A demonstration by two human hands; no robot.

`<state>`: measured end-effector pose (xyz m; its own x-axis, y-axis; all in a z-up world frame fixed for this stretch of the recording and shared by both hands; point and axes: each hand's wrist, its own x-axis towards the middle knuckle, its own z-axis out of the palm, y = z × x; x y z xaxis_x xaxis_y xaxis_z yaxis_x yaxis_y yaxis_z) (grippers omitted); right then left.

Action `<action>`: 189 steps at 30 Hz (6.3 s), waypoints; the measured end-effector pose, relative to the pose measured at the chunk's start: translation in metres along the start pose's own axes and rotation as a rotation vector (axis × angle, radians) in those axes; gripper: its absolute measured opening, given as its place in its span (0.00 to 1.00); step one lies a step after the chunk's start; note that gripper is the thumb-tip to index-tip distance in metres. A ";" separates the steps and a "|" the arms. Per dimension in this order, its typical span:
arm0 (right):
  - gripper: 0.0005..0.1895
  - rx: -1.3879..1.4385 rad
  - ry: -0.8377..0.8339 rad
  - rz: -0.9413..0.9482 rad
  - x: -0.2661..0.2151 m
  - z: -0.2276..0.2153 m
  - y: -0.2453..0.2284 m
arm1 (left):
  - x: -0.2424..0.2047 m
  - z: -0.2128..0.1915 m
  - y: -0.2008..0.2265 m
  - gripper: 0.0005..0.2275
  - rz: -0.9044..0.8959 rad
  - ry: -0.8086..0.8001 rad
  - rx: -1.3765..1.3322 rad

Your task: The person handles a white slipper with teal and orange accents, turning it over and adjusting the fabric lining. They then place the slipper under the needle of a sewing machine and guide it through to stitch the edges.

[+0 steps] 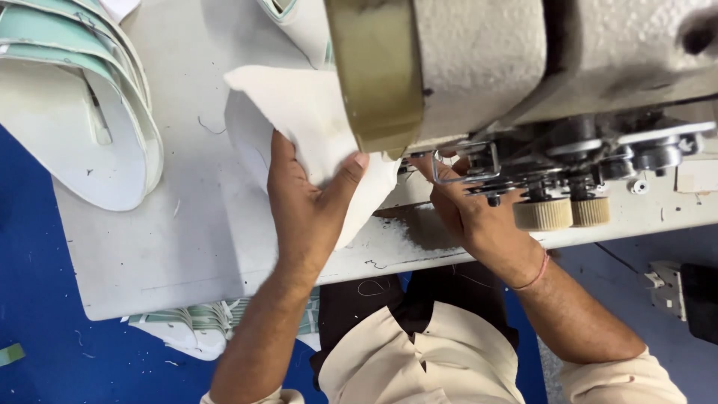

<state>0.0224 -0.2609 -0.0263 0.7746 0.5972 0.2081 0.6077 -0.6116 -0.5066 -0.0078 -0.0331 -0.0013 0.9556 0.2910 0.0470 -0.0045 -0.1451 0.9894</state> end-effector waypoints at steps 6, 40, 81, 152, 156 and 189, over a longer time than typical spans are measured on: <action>0.31 -0.034 -0.070 0.079 0.003 -0.008 -0.021 | -0.010 0.005 0.014 0.24 -0.060 0.075 -0.109; 0.47 2.144 0.026 0.684 -0.016 0.066 -0.046 | -0.028 -0.013 0.062 0.09 -0.155 0.034 0.162; 0.24 1.469 -0.088 0.723 0.000 0.026 0.012 | -0.048 0.012 0.019 0.08 -0.141 0.055 -0.095; 0.20 1.241 -0.121 0.611 0.012 0.038 -0.021 | 0.027 -0.036 0.021 0.21 -0.286 -0.279 -0.099; 0.18 1.298 -0.079 0.570 0.023 0.050 -0.001 | 0.039 -0.028 0.007 0.22 -0.278 -0.249 -0.089; 0.07 1.505 0.217 0.603 0.024 0.057 -0.058 | 0.062 -0.038 0.072 0.26 -0.029 -0.345 0.795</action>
<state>-0.0043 -0.1814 -0.0392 0.9103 0.3139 -0.2698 -0.3827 0.3899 -0.8376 0.0404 0.0102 0.0780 0.9888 0.0203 -0.1481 0.1053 -0.7977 0.5939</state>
